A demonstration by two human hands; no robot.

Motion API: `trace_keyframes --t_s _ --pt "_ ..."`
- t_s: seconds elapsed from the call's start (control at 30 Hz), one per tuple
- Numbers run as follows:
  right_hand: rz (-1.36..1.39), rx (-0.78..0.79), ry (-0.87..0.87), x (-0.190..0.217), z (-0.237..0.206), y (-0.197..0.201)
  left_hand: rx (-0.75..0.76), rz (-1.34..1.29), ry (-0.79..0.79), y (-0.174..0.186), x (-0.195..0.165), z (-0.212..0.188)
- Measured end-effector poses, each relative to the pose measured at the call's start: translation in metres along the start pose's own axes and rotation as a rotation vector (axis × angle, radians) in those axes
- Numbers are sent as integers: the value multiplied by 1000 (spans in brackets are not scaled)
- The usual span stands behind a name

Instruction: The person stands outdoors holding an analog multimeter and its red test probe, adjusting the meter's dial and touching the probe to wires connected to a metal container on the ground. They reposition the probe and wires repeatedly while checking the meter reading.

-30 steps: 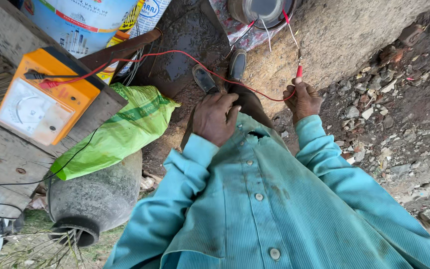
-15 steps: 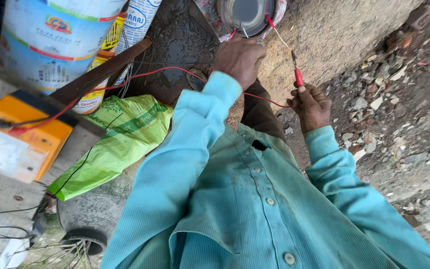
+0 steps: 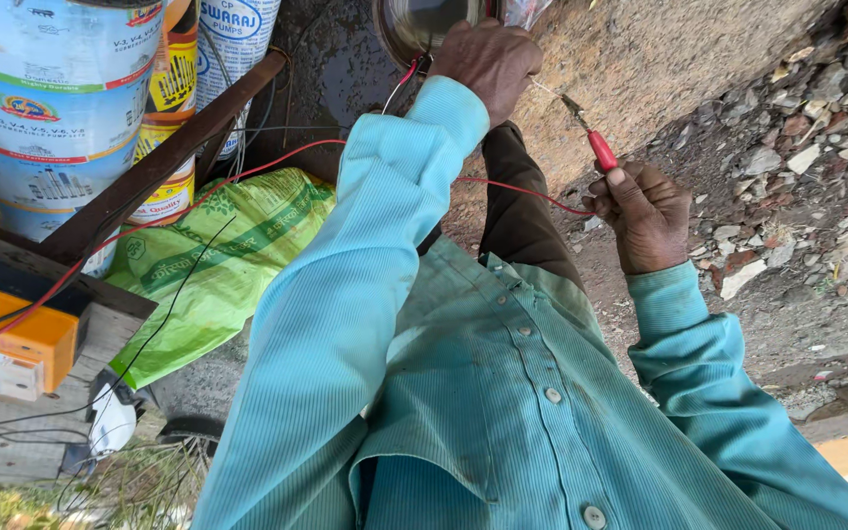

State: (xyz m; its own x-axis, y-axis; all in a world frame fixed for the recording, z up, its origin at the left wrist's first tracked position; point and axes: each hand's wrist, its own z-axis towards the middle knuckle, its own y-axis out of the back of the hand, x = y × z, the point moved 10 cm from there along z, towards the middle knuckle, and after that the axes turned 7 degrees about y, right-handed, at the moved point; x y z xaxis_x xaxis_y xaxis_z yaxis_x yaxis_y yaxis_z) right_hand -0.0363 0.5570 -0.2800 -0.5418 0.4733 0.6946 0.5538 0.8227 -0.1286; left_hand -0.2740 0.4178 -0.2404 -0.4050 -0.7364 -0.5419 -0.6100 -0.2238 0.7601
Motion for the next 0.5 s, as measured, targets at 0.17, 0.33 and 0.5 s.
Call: trace_keyframes --t_s 0.17,0.33,0.5 --pt "3 30 16 3 4 4 67 -4 5 -21 5 4" --pt "-43 16 13 5 13 6 77 15 -14 -30 9 8" --pt "-51 12 -7 4 24 -4 38 1 78 -25 29 0"
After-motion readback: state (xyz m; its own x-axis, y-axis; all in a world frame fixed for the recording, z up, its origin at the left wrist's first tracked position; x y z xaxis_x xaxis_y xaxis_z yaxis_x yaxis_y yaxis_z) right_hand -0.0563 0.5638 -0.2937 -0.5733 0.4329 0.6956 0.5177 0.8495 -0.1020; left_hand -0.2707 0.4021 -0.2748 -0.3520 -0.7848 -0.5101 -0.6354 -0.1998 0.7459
